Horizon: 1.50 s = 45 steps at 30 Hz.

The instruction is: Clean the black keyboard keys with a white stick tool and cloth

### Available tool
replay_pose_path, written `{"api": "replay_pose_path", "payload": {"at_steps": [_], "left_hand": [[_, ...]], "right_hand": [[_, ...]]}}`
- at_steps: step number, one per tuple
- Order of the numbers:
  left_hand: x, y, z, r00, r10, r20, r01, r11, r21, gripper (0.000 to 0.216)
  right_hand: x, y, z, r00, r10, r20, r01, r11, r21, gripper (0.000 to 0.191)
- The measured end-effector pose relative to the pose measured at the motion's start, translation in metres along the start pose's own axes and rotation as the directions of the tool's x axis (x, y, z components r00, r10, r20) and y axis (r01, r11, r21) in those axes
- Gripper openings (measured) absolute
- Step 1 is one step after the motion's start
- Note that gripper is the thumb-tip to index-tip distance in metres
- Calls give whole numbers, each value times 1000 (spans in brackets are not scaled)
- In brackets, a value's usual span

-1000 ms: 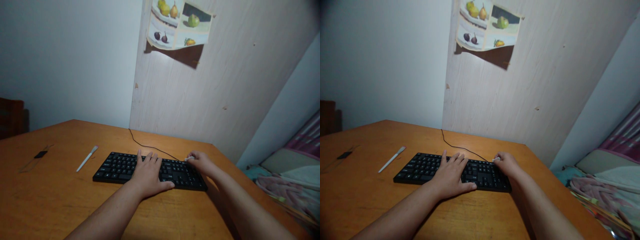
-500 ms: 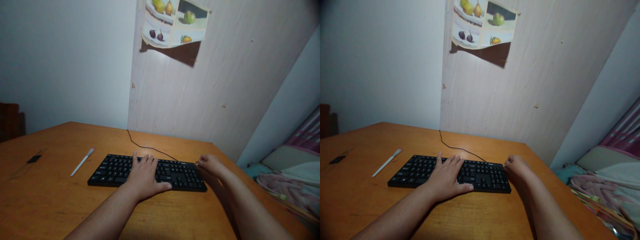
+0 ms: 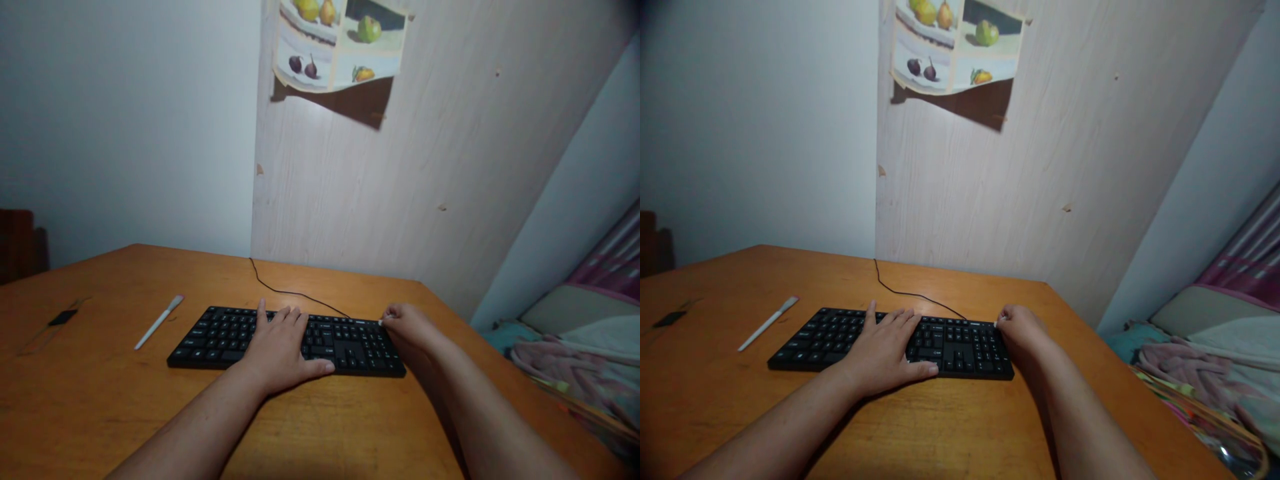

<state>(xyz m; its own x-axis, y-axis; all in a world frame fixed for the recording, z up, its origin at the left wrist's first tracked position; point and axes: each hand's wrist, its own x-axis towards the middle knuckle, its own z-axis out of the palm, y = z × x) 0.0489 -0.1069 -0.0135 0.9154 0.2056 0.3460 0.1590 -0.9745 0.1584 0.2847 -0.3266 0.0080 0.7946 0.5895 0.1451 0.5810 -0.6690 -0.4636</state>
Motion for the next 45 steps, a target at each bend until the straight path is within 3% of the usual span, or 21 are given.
{"api": "replay_pose_path", "payload": {"at_steps": [4, 11, 21, 28, 33, 39, 45], "left_hand": [[0, 2, -2, 1000, -6, 15, 6, 1000, -1, 107], [1, 1, -1, 1000, 4, -4, -4, 1000, 13, 105], [2, -1, 2, 1000, 18, -8, -18, 999, 33, 105], [2, -1, 0, 1000, 16, 1, -16, 1000, 26, 106], [1, -2, 1, 1000, 16, 2, -17, 999, 37, 107], [2, 0, -1, 1000, 10, -1, -10, 1000, 27, 104], [2, -1, 1, 1000, 11, -7, -11, 1000, 27, 105]], "right_hand": [[-4, -7, -6, 1000, 4, -5, -4, 1000, 29, 10], [-13, -46, 16, 978, -118, 171, 102, 990, 100, 11], [-4, -14, -3, 988, 42, 148, -36, 999, -40, 3], [-12, 1, -18, 985, 145, 94, -140, 988, -60, 17], [-15, -19, -20, 989, 54, 138, -60, 997, 38, 9], [-21, -52, 0, 967, -65, 245, 36, 992, 119, 8], [-13, -33, 2, 971, -8, 239, 5, 1000, 11, 7]]}}
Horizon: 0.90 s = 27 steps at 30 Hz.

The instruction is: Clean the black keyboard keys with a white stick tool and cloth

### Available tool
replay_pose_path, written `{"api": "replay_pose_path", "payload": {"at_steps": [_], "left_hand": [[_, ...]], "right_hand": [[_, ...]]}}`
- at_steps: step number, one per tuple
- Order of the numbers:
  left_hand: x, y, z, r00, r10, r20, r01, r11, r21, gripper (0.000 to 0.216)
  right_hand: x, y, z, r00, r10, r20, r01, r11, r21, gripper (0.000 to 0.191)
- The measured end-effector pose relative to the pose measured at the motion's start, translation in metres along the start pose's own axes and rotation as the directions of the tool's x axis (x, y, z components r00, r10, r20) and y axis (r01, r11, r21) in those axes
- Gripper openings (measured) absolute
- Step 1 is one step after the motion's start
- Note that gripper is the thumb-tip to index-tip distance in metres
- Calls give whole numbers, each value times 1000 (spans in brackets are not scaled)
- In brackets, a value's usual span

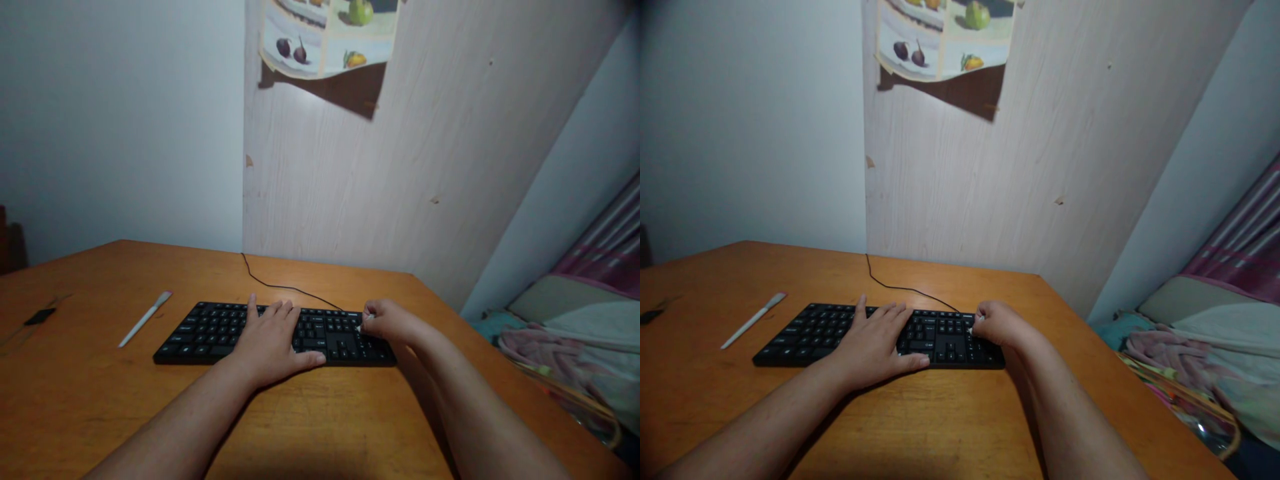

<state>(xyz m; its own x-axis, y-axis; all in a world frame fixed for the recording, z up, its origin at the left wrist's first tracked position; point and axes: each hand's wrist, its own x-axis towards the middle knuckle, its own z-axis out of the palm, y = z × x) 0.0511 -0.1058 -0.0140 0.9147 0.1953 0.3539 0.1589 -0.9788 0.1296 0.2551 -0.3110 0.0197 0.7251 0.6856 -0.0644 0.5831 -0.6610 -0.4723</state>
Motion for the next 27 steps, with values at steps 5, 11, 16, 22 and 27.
{"api": "replay_pose_path", "payload": {"at_steps": [5, 11, 16, 22, 27], "left_hand": [[0, 0, 0, 1000, 3, -3, -3, 1000, -13, 103], [0, 1, -3, 1000, 2, 3, -2, 1000, -15, 103], [0, 1, -2, 1000, 1, -1, -1, 1000, -8, 100], [-1, 0, 1, 1000, 4, -14, -4, 1000, -1, 101], [-1, -1, 1, 1000, 8, -15, -8, 1000, -3, 104]], "right_hand": [[-2, 18, -11, 996, 81, -29, -83, 994, -66, 8], [-14, 26, -23, 988, 140, -69, -146, 986, -76, 16], [-18, 6, -24, 999, 34, 21, -33, 999, -31, 7], [-17, -23, -5, 990, -54, 130, 56, 998, -6, 11], [-13, -11, -8, 994, 7, 107, 4, 995, -100, 11]]}}
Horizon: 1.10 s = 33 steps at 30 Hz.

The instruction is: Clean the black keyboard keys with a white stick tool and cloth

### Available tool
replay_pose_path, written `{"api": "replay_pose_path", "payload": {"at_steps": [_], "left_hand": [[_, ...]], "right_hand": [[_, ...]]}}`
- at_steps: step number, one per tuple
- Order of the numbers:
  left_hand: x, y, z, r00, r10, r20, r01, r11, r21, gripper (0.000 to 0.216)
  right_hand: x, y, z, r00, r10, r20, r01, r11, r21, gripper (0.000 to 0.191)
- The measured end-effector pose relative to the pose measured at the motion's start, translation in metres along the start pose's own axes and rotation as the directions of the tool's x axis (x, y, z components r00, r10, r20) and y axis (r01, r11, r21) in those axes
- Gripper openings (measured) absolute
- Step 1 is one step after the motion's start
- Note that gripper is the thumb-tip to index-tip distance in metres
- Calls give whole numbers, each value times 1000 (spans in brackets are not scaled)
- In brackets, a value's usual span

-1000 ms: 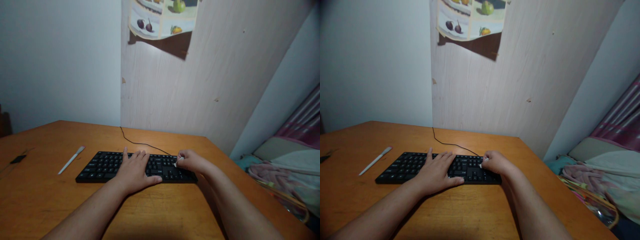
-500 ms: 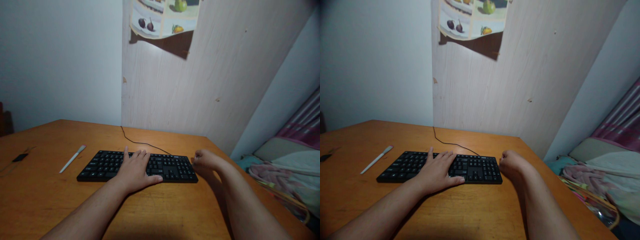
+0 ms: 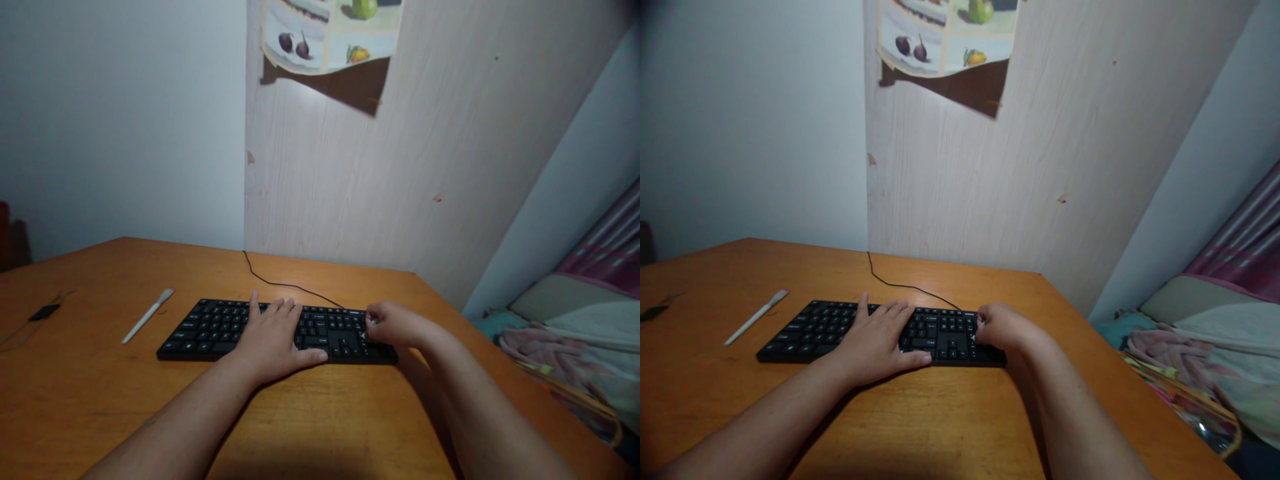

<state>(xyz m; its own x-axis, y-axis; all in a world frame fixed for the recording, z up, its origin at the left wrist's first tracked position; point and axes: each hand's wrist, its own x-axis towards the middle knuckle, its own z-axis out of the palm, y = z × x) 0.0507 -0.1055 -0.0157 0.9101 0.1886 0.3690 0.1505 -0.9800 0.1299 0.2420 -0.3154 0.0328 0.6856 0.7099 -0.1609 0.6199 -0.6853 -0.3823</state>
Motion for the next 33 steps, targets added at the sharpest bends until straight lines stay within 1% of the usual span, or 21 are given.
{"api": "replay_pose_path", "payload": {"at_steps": [8, 11, 13, 15, 17, 19, 21, 23, 26, 33], "left_hand": [[1, 0, -2, 1000, -4, 2, 4, 1000, -9, 100], [1, 1, -2, 1000, -7, 11, 7, 1000, -13, 101], [1, 0, -2, 1000, -8, 9, 8, 1000, -10, 100], [2, 0, -1, 1000, -7, 3, 7, 1000, -6, 99], [1, 0, -1, 1000, -4, 0, 4, 1000, -8, 100], [1, 1, -1, 1000, -1, 0, 1, 1000, -14, 100], [0, 1, -2, 1000, -2, 0, 2, 1000, -16, 99], [0, 2, -3, 1000, -3, 2, 3, 1000, -13, 98], [0, 2, -4, 1000, -4, 11, 4, 1000, -16, 99], [0, 1, -3, 1000, -7, 11, 7, 1000, -27, 101]], "right_hand": [[-8, 27, -11, 990, 126, -58, -130, 989, -69, 8], [-13, 29, -17, 988, 139, -67, -144, 987, -72, 15], [-15, 24, -20, 993, 109, -40, -111, 992, -57, 14], [-17, 14, -20, 999, 47, 14, -47, 999, -23, 10], [-19, 0, -16, 997, -21, 73, 20, 1000, 21, 10], [-20, -13, -10, 990, -64, 127, 58, 997, 53, 12], [-21, -22, -5, 986, -72, 147, 67, 997, 39, 14], [-21, -24, -2, 989, -58, 139, 58, 998, -1, 14], [-19, -17, -4, 993, -26, 116, 31, 998, -45, 15], [-13, 10, -14, 996, 77, 42, -71, 988, -140, 17]]}}
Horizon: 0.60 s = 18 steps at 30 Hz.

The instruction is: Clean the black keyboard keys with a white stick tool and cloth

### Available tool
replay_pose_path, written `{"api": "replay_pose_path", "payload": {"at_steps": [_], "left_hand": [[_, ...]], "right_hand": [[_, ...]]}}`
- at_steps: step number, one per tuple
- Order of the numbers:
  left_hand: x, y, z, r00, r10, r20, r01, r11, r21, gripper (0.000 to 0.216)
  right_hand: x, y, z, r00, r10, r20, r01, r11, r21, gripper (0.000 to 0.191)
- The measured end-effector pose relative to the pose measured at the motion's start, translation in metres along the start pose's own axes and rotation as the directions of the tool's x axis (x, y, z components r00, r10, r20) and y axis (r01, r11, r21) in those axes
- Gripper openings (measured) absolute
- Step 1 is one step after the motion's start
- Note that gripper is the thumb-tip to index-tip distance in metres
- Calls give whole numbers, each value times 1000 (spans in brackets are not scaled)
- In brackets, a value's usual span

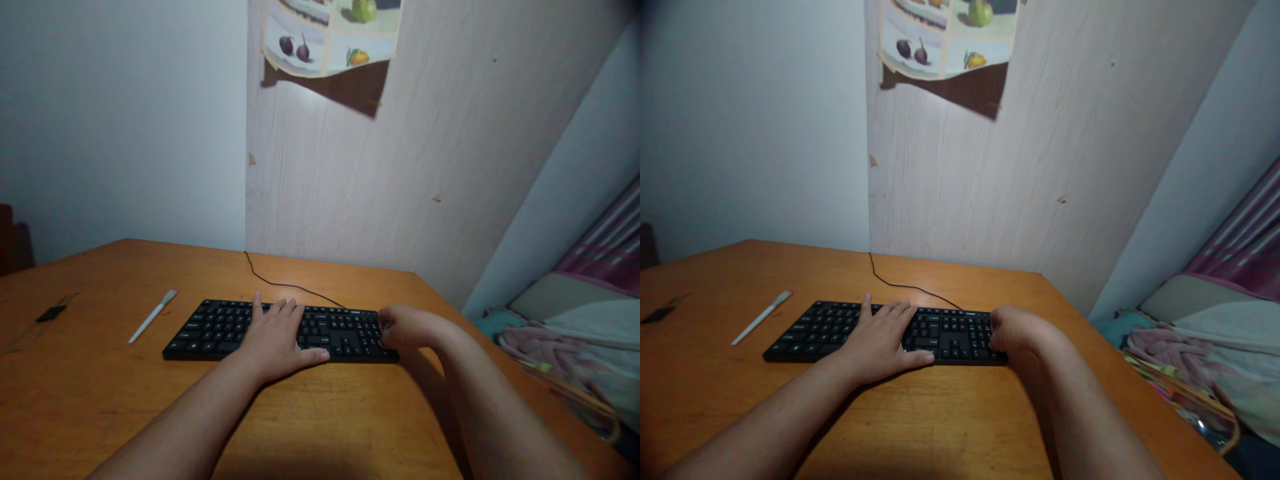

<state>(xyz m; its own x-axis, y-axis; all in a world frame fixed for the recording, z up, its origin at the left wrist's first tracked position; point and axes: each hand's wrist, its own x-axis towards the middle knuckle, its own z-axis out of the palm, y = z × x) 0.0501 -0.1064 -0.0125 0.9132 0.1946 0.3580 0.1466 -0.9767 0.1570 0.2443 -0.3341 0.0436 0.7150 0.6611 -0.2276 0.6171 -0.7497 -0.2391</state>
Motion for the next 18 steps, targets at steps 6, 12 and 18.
{"api": "replay_pose_path", "payload": {"at_steps": [6, 12, 18], "left_hand": [[0, -1, 1, 1000, 4, -7, -4, 1000, -13, 104], [0, 2, 0, 1000, -4, -3, 4, 1000, -12, 105], [0, 1, 0, 1000, -6, 5, 6, 1000, 0, 107]], "right_hand": [[12, 31, -8, 990, 89, -114, -92, 996, -23, 5], [37, 37, 1, 952, 61, -300, -36, 995, 89, 9], [56, 30, 19, 937, 20, -348, 50, 980, 192, 12]]}}
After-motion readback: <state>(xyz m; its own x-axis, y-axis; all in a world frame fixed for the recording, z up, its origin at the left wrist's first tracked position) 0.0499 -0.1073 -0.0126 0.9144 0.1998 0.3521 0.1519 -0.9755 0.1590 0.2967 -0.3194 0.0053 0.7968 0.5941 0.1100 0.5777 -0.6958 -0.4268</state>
